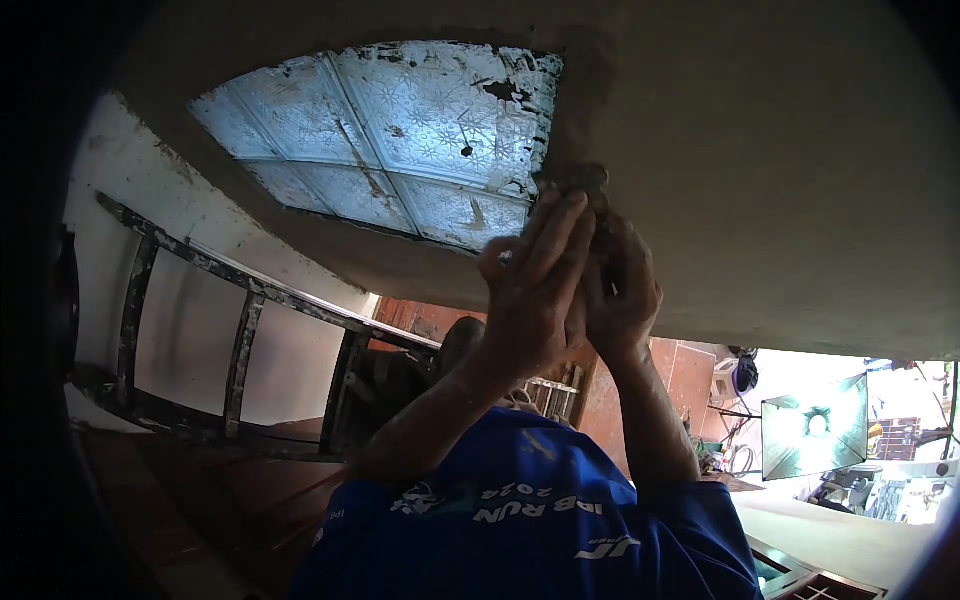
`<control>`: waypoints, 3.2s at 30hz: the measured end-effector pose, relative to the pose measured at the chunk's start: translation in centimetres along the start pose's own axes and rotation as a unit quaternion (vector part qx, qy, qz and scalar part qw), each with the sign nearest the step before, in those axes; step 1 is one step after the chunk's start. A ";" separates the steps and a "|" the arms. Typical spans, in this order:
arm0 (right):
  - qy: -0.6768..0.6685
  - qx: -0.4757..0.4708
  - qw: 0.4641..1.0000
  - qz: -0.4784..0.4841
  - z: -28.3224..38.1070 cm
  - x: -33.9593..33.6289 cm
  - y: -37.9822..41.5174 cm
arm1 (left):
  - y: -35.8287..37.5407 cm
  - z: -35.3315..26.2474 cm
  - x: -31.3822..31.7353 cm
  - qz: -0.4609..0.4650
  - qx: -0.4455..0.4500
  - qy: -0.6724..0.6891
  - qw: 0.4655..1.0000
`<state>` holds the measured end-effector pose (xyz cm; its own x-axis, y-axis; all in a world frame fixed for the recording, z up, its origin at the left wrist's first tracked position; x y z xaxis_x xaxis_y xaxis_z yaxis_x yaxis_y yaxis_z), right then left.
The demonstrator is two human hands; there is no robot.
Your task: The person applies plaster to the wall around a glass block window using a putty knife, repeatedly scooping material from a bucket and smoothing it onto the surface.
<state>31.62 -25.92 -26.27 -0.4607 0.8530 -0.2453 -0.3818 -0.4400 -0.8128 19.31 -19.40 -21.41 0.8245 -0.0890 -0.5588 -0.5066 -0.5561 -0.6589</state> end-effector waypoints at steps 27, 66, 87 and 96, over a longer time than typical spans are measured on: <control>0.098 0.001 0.991 0.093 -1.5 0.0 4.3 | 6.7 2.1 4.1 0.044 -0.071 0.038 0.996; -0.253 0.215 0.674 0.660 2.2 17.8 20.9 | 33.0 28.1 -6.5 0.092 -0.510 -0.275 0.810; -0.197 0.111 0.793 0.565 3.5 23.0 30.0 | 32.5 20.0 -6.9 -0.201 -0.638 -0.032 0.743; -0.314 0.140 0.639 0.688 3.9 16.8 24.3 | 33.5 21.8 -7.2 -0.262 -0.677 -0.047 0.686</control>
<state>11.49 -23.34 -48.11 -0.7115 -0.6381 -0.2944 0.6434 -0.7599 0.0922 -9.08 -19.39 -50.46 0.7516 0.4350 -0.4959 0.6046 -0.7550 0.2540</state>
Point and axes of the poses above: each hand's wrist, its own y-axis away from the middle knuckle, its own x-axis out of the palm, z = x × y, the point moved 3 cm from there along -y, towards the middle knuckle, and after that the axes turned 11 degrees about -x, right-handed, at the moved point
